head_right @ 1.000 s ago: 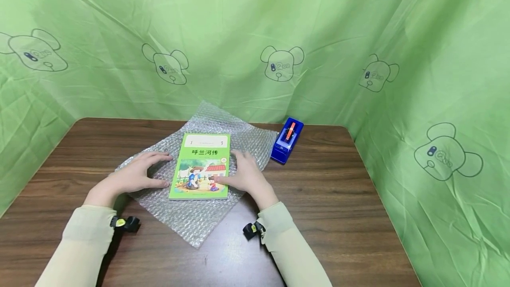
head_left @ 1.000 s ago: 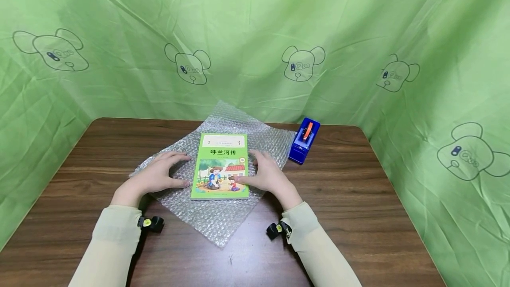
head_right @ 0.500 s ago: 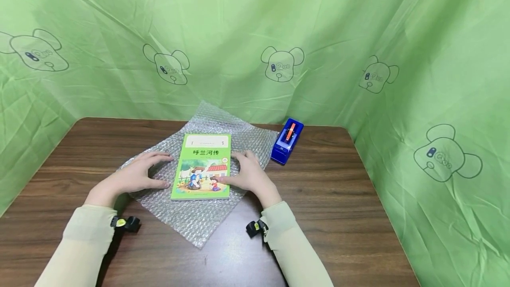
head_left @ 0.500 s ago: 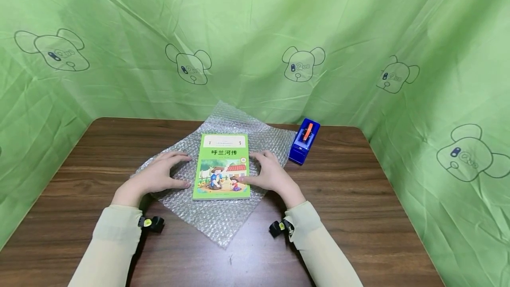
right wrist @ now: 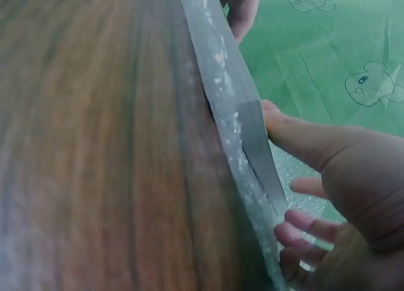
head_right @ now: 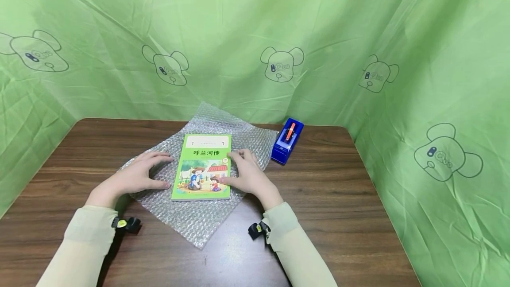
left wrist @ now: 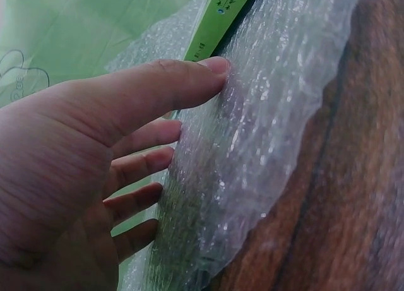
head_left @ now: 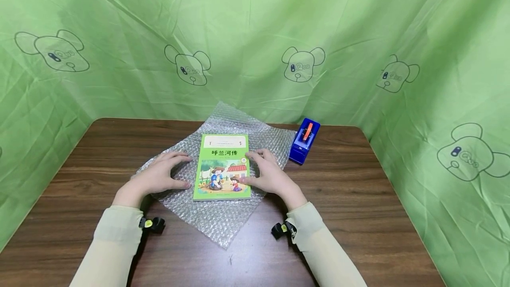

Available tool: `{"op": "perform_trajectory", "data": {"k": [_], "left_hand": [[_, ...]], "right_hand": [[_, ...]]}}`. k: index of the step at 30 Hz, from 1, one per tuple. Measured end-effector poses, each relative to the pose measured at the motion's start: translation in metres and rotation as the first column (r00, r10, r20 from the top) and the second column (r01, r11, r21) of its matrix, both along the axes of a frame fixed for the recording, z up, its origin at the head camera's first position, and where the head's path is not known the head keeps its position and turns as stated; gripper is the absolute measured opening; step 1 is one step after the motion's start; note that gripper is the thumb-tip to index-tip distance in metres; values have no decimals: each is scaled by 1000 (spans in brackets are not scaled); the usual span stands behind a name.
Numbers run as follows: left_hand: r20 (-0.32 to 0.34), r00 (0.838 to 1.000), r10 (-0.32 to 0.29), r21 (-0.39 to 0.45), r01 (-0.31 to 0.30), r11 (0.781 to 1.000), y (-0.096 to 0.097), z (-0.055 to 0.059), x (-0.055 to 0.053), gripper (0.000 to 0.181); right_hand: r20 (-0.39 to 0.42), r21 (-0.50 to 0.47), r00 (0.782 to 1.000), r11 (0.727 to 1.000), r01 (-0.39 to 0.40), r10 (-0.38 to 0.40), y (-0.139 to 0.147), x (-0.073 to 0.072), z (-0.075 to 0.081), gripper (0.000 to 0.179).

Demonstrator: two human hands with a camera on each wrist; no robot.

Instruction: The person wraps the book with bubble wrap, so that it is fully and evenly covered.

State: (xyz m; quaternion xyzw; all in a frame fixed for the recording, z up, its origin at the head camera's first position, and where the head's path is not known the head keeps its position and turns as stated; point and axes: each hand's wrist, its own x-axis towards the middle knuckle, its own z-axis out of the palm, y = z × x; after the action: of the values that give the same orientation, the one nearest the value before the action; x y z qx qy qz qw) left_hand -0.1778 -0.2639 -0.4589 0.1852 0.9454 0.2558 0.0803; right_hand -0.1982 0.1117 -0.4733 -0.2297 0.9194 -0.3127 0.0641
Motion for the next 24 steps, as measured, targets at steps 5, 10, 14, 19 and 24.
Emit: {"op": "perform_trajectory", "data": {"k": [5,10,14,19,24], "left_hand": [[9,1000,7,-6,-7,1000,1,0,0,86],[16,1000,10,-5,-10,1000,2,0,0,86],[15,1000,11,-6,-11,1000,1,0,-1,87],[18,1000,10,-5,-10,1000,1,-1,-1,87],[20,1000,11,-2,-11,1000,2,-1,0,86]], "right_hand": [[-39,9,994,994,-106,106,5,-4,-3,89],[-13,41,991,990,-134,135,6,-4,-3,98],[4,36,990,989,-142,142,6,-3,-2,98],[10,27,986,986,-164,164,7,-4,-3,99],[29,13,987,987,-160,159,8,-5,-5,101]]}}
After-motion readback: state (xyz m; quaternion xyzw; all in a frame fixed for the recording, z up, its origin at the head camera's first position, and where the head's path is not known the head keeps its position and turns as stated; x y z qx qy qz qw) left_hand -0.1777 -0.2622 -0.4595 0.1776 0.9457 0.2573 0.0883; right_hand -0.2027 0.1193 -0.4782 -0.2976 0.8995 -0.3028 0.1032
